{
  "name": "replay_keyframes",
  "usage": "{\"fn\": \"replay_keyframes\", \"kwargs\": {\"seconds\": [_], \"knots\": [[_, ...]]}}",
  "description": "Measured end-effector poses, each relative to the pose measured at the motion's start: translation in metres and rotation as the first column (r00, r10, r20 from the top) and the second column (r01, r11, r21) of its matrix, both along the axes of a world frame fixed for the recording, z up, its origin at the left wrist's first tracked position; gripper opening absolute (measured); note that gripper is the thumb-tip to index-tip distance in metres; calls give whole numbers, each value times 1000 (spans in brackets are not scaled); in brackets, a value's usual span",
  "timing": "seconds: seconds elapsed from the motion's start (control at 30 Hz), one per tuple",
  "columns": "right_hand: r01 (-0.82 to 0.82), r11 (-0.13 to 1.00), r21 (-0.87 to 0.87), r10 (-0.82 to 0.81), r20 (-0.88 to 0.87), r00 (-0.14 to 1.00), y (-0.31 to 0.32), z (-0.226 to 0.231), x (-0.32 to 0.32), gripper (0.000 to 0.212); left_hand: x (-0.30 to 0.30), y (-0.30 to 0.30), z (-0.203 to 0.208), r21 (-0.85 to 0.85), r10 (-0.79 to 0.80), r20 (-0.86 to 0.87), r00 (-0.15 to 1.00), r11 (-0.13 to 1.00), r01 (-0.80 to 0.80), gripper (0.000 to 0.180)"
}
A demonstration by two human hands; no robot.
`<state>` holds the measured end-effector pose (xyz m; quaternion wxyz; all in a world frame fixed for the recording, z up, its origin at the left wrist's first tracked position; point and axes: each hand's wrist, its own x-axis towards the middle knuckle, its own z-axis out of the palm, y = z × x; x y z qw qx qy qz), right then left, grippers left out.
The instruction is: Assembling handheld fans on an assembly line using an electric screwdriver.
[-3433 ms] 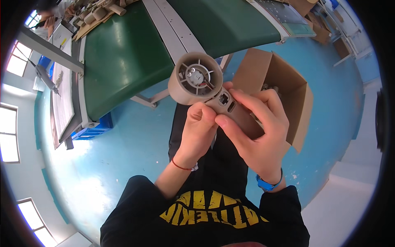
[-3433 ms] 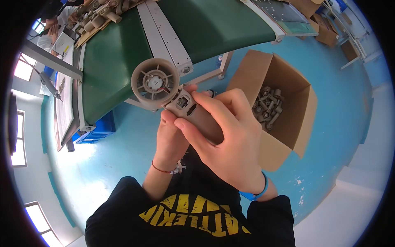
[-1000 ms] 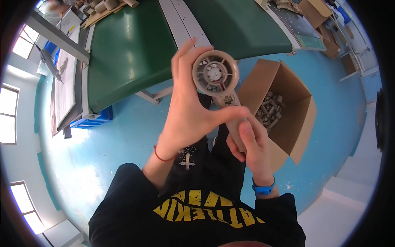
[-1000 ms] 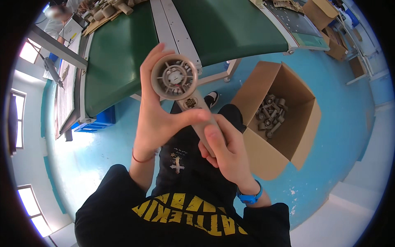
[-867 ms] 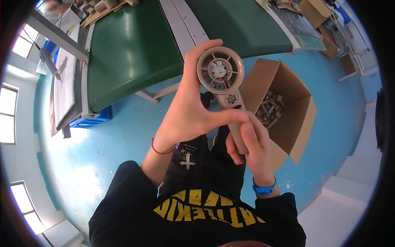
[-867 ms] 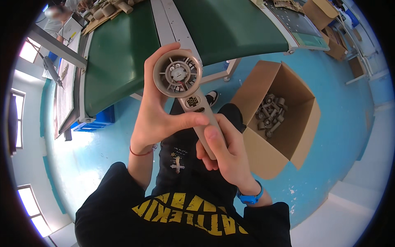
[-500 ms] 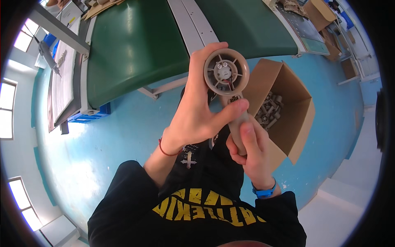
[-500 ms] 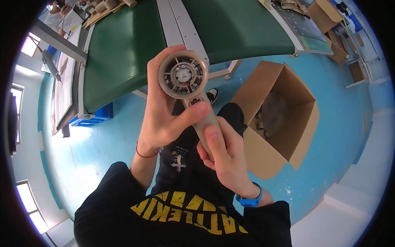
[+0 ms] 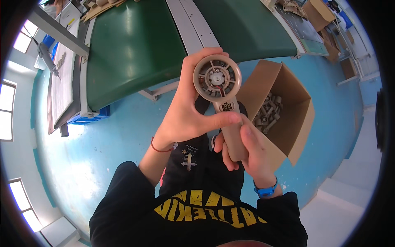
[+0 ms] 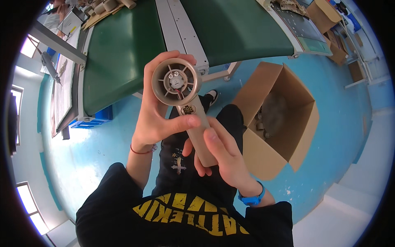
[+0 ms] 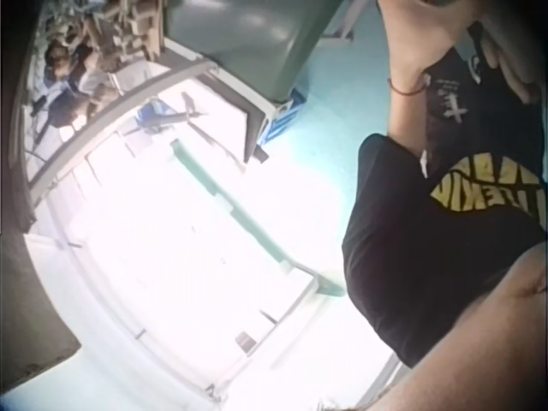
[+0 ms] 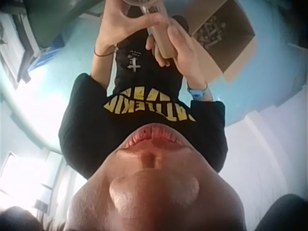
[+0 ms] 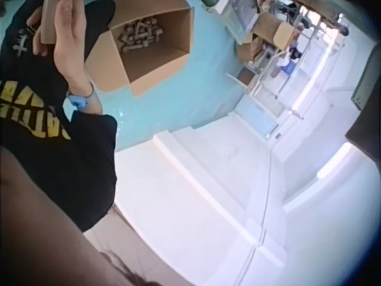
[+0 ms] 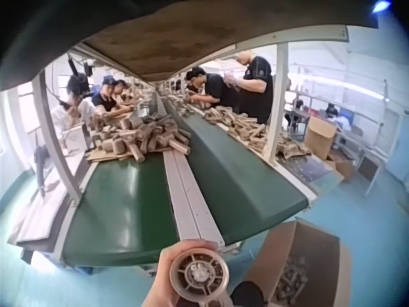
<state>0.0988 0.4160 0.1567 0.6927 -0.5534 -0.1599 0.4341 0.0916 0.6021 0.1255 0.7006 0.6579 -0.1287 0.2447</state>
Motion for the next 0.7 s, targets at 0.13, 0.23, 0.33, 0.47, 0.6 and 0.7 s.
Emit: {"fn": "replay_keyframes", "kwargs": {"seconds": [0.13, 0.23, 0.33, 0.47, 0.6, 0.7], "knots": [[9, 999, 52, -5, -82, 997, 2, 0, -1, 49, -2, -6, 6, -89, -53, 2, 999, 995, 53, 90], [26, 1000, 13, -26, -33, 999, 3, -1, -4, 48, -3, -7, 2, 51, 45, 17, 999, 998, -46, 93], [40, 999, 7, -40, -28, 999, 6, -1, -4, 48, -5, -8, 3, 41, 63, 13, 998, 997, -63, 89], [40, 999, -1, -40, -40, 998, 5, 1, -6, 49, -5, -7, 4, 48, 68, 25, 997, 996, -69, 89], [55, 998, 16, -54, -42, 998, 5, 1, -5, 49, -7, -10, 8, 21, 28, 68, 997, 999, -30, 78], [44, 999, -15, -45, -32, 998, 4, 0, -2, 49, -8, -9, 1, 65, 91, 36, 995, 994, -93, 81]]}}
